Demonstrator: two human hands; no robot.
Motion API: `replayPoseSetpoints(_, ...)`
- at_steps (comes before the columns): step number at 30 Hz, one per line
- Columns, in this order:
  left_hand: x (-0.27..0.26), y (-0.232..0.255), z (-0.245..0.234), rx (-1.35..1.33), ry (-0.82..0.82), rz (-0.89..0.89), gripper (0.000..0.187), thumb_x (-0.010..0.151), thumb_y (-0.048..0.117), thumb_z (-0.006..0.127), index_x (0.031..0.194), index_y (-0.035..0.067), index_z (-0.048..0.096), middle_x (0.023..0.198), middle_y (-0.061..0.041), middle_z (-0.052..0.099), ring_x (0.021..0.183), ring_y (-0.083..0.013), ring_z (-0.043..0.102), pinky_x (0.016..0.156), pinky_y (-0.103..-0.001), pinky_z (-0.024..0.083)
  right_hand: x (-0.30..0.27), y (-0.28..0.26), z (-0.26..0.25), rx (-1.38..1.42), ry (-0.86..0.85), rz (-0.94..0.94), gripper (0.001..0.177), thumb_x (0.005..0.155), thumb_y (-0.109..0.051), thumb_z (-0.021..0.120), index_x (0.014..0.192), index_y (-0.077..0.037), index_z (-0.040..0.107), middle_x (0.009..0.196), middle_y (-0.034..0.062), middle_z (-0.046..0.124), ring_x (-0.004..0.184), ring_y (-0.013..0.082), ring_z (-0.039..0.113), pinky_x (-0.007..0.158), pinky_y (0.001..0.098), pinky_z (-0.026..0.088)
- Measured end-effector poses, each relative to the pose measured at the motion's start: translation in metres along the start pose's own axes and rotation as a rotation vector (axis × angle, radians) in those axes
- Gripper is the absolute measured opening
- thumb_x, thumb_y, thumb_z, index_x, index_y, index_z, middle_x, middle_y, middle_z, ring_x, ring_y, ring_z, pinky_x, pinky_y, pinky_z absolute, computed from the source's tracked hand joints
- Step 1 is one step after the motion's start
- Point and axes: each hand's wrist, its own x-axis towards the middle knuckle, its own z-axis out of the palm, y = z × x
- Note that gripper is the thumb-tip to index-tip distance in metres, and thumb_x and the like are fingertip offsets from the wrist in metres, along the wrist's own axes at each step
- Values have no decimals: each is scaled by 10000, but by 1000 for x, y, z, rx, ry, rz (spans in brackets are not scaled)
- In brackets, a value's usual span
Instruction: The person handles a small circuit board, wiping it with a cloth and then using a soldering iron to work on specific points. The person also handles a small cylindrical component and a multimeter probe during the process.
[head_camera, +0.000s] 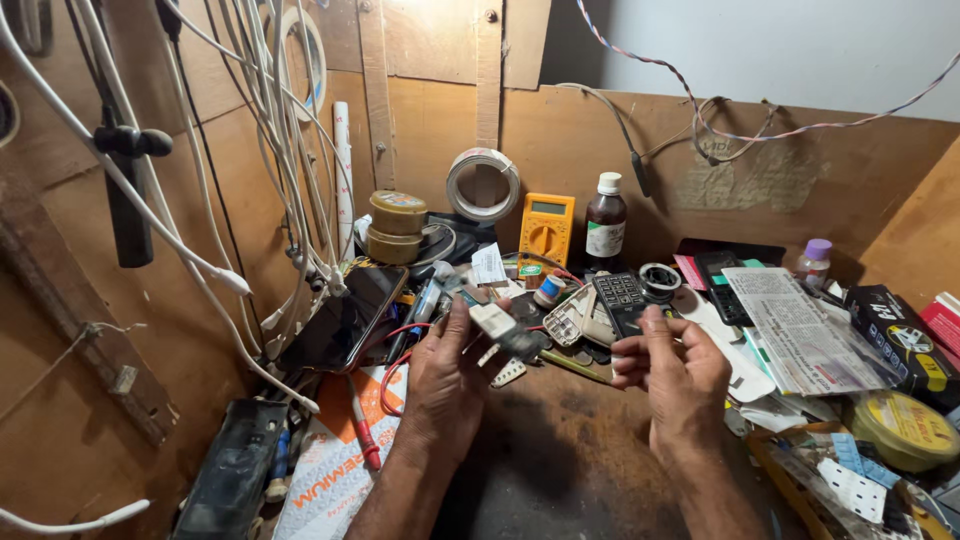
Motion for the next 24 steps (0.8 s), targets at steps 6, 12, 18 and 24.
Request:
replayPoseSetpoints(6, 1, -10, -5, 31, -51, -92, 530, 1051, 419, 423, 1188, -52, 623, 1076, -203, 743, 883, -254, 762, 694, -409, 662, -2, 13, 4, -241, -24, -34, 263, 982, -253, 652, 924, 4, 642, 723, 118, 719, 551, 149, 653, 434, 293, 543)
replayPoseSetpoints(12, 5, -17, -18, 140, 84, 0, 503, 1067, 410, 382, 1131, -28, 620, 926, -197, 768, 713, -239, 749, 589, -362, 642, -5, 22, 4, -482, -30, -137, 200, 966, -228, 686, 949, -30, 703, 745, 73, 760, 552, 126, 642, 443, 271, 507)
replayPoseSetpoints(18, 9, -21, -27, 313, 197, -6, 520, 1060, 430, 422, 1085, -58, 602, 840, -207, 723, 669, -254, 738, 566, -361, 644, -4, 28, 1, -733, -40, -247, 154, 916, -218, 743, 929, -64, 745, 740, 26, 779, 647, 85, 722, 568, 269, 561)
replayPoseSetpoints(24, 1, -24, -28, 426, 14, -6, 290, 921, 87, 639, 1141, -99, 669, 934, -169, 765, 765, -198, 776, 608, -320, 657, -5, 28, 3, -771, -32, -227, 162, 910, -226, 746, 940, -67, 751, 736, 24, 778, 620, 104, 706, 554, 275, 545)
